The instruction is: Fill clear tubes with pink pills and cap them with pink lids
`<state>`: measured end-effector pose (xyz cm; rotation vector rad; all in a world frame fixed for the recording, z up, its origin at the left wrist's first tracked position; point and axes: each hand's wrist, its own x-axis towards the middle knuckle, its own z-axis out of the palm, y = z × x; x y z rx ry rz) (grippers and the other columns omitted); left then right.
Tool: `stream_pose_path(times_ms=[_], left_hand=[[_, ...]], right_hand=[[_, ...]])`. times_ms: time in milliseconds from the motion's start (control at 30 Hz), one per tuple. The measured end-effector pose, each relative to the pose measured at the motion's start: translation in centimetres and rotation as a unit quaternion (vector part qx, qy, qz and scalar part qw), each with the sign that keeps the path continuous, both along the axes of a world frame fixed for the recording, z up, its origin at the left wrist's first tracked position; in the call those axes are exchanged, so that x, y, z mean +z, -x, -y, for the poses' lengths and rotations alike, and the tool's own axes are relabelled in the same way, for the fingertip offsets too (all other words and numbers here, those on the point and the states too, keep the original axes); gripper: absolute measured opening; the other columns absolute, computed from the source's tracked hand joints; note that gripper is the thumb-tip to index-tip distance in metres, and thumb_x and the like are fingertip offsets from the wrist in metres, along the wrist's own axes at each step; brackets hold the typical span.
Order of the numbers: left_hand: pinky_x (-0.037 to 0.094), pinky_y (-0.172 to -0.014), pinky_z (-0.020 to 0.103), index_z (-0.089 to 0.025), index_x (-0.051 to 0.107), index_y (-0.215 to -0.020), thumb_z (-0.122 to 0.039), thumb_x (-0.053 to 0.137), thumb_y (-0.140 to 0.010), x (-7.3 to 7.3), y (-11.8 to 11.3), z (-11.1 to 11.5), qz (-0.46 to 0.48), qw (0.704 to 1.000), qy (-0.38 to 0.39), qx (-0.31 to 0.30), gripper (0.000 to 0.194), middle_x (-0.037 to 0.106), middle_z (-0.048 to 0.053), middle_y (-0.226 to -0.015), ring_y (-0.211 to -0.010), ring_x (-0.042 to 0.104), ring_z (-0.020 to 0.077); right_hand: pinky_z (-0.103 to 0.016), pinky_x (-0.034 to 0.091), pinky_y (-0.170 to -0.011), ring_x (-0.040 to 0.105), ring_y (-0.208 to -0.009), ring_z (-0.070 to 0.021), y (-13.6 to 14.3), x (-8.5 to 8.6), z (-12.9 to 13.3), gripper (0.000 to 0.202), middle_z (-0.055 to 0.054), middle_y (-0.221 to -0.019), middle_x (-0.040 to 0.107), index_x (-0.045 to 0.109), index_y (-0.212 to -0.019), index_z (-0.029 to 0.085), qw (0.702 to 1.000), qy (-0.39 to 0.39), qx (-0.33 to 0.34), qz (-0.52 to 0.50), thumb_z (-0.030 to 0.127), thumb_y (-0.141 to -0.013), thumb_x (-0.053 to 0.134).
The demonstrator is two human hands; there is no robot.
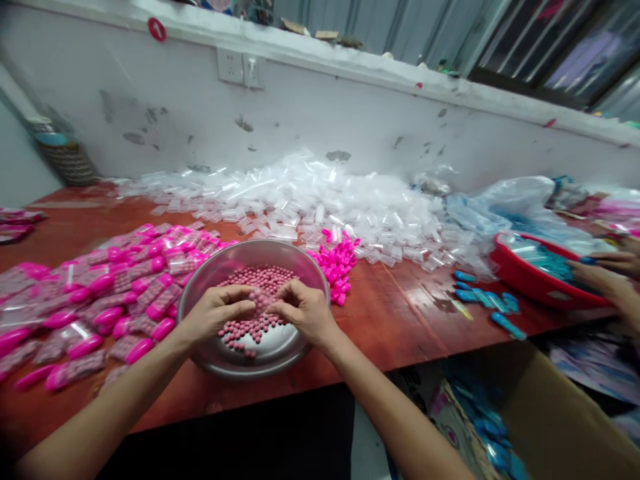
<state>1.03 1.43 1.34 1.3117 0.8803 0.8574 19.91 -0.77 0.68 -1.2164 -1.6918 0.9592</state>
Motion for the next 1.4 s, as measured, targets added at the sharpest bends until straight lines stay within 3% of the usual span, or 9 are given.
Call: stream_pose_path(times_ms=[133,233,300,400,533,633,933,1167,1400], left_hand=[[0.052,-0.078,0.035,-0.017,0.061,-0.105,-0.036,0.070,-0.063,-0.2,0.2,0.0,0.004,0.997,0.023,0.070,0.047,0.068,0.006,-0.094,-0.086,0.063,0.0221],[0.052,-0.080,0.037,-0.017,0.064,-0.100,-0.037,0.072,-0.061,-0.3,0.2,0.0,-0.045,0.998,0.008,0.049,0.045,0.068,0.006,-0.096,-0.091,0.062,0.0254],[0.052,-0.080,0.038,-0.017,0.066,-0.096,-0.038,0.071,-0.060,-0.2,0.0,0.0,-0.057,0.997,-0.008,0.060,0.042,0.068,0.006,-0.095,-0.090,0.062,0.0261],[0.051,-0.080,0.036,-0.018,0.067,-0.095,-0.038,0.070,-0.062,0.0,-0.2,0.1,-0.086,0.995,-0.033,0.045,0.039,0.069,0.006,-0.092,-0.089,0.062,0.0255],[0.051,-0.079,0.035,-0.017,0.067,-0.095,-0.038,0.069,-0.063,0.0,-0.2,0.1,-0.102,0.994,-0.019,0.041,0.038,0.069,0.007,-0.093,-0.089,0.062,0.0255],[0.053,-0.074,0.032,-0.018,0.067,-0.095,-0.038,0.069,-0.063,-0.3,-0.1,0.0,-0.101,0.994,-0.003,0.045,0.037,0.069,0.006,-0.091,-0.084,0.063,0.0236],[0.053,-0.071,0.029,-0.018,0.064,-0.098,-0.039,0.070,-0.063,-0.8,0.2,0.0,-0.088,0.995,0.025,0.048,0.041,0.068,0.005,-0.092,-0.082,0.063,0.0216],[0.052,-0.073,0.028,-0.017,0.063,-0.097,-0.033,0.070,-0.064,-0.4,0.0,0.2,-0.032,0.996,0.074,0.044,0.037,0.068,0.005,-0.092,-0.082,0.063,0.0190],[0.049,-0.071,0.026,-0.015,0.065,-0.096,-0.029,0.068,-0.068,-0.5,0.2,0.2,0.110,0.989,0.092,-0.022,0.031,0.067,0.006,-0.089,-0.073,0.062,0.0133]], right_hand=[[-0.026,0.046,-0.075,0.059,-0.088,-0.0160,-2.1,0.7,1.1,0.040,-0.003,-0.098,0.063,0.057,-0.102,0.022,0.991,-0.091,-0.010,0.095,0.038,-0.067,0.067],[-0.028,0.045,-0.080,0.058,-0.092,-0.0157,-6.3,0.2,0.9,0.032,-0.005,-0.104,0.062,0.053,-0.109,0.021,0.978,-0.098,-0.132,0.132,0.037,-0.081,0.052],[-0.027,0.043,-0.080,0.058,-0.091,-0.0151,-9.6,-0.9,0.3,0.027,-0.006,-0.102,0.063,0.056,-0.104,0.019,0.948,-0.055,-0.215,0.228,0.033,-0.086,0.042],[-0.027,0.041,-0.078,0.058,-0.090,-0.0165,-12.5,-3.5,-1.1,0.022,-0.006,-0.096,0.065,0.061,-0.094,0.019,0.906,0.018,-0.233,0.353,0.031,-0.084,0.045],[-0.029,0.041,-0.075,0.058,-0.090,-0.0205,-12.5,-6.6,-2.5,0.027,-0.008,-0.095,0.064,0.060,-0.097,0.019,0.890,0.048,-0.230,0.391,0.035,-0.076,0.056],[-0.028,0.039,-0.077,0.057,-0.093,-0.0198,-12.6,-7.5,-2.7,0.028,-0.009,-0.101,0.062,0.058,-0.103,0.019,0.883,0.057,-0.232,0.405,0.030,-0.079,0.051],[-0.026,0.040,-0.077,0.059,-0.092,-0.0192,-18.1,-7.1,0.3,0.031,-0.009,-0.099,0.066,0.063,-0.100,0.016,0.862,0.095,-0.246,0.433,0.028,-0.085,0.040],[-0.026,0.038,-0.081,0.054,-0.103,-0.0189,-17.1,-6.9,-1.2,0.040,-0.012,-0.113,0.058,0.051,-0.117,0.015,0.833,0.094,-0.233,0.493,0.036,-0.083,0.046],[-0.035,0.042,-0.062,0.064,-0.075,-0.0301,-17.6,-4.0,-1.4,0.013,-0.020,-0.077,0.066,0.065,-0.069,0.012,0.767,0.171,-0.185,0.590,0.023,-0.072,0.058]])
